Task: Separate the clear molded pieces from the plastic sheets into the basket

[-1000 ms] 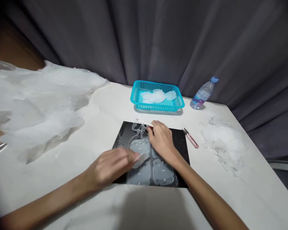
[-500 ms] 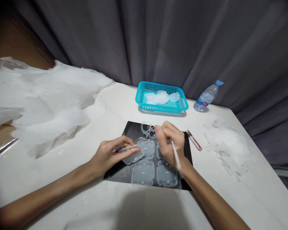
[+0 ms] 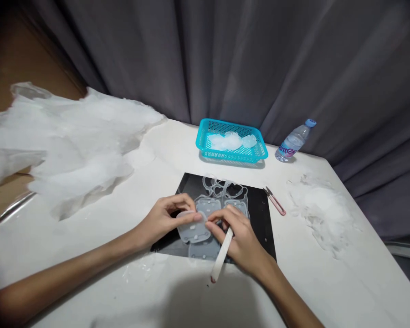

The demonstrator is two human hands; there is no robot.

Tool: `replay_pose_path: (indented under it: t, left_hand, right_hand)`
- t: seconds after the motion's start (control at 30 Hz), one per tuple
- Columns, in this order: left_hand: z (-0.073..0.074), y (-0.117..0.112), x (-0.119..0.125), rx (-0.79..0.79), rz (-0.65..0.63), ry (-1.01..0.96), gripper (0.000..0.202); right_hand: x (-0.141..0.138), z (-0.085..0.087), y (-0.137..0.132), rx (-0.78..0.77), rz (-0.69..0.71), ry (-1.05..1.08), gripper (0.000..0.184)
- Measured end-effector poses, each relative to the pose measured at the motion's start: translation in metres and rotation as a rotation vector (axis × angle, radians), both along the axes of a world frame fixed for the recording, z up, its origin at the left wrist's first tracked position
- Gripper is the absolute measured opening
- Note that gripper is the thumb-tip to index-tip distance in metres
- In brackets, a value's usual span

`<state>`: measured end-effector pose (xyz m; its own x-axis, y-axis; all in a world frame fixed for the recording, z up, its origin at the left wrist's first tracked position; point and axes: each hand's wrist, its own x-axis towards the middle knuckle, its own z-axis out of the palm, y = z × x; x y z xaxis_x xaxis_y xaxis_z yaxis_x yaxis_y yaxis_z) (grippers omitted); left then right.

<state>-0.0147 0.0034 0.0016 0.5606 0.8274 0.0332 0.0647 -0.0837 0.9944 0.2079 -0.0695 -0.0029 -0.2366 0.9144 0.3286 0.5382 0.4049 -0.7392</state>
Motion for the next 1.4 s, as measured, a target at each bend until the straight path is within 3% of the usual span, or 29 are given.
replay_pose_path:
  t: [0.1, 0.2, 0.27, 0.47, 0.67, 0.83, 1.13, 1.4]
  left_hand:
    - [-0.003, 0.002, 0.001, -0.217, -0.023, -0.151, 0.030]
    - [-0.005, 0.004, 0.000, -0.291, -0.134, -0.241, 0.031]
    - [-0.004, 0.005, -0.001, -0.238, -0.181, -0.218, 0.031]
    - [-0.002, 0.004, -0.002, -0.082, -0.137, -0.057, 0.019]
    - [-0.002, 0.002, -0.009, 0.140, -0.164, 0.090, 0.021]
    - [0.004, -0.004, -0.010, 0.232, -0.160, 0.075, 0.016]
    - [0.012, -0.009, -0.011, 0.363, -0.134, 0.093, 0.010]
    - [0.010, -0.008, -0.016, 0.389, -0.149, 0.142, 0.015]
  right_hand:
    - [-0.002, 0.001, 0.001, -0.086, -0.021, 0.019, 0.012]
    - [-0.003, 0.001, 0.003, -0.095, -0.030, 0.014, 0.011]
    - [-0.003, 0.001, 0.003, -0.088, -0.036, 0.028, 0.014]
    - [-0.002, 0.002, 0.001, 0.004, -0.020, 0.031, 0.010]
    - [-0.006, 0.005, -0.004, 0.305, 0.002, -0.170, 0.007]
    - [-0.008, 0.010, -0.006, 0.471, 0.000, -0.286, 0.010]
    - [-0.006, 0.017, -0.005, 0.575, -0.049, -0.342, 0.009]
    - [-0.008, 0.016, -0.002, 0.557, -0.056, -0.371, 0.007]
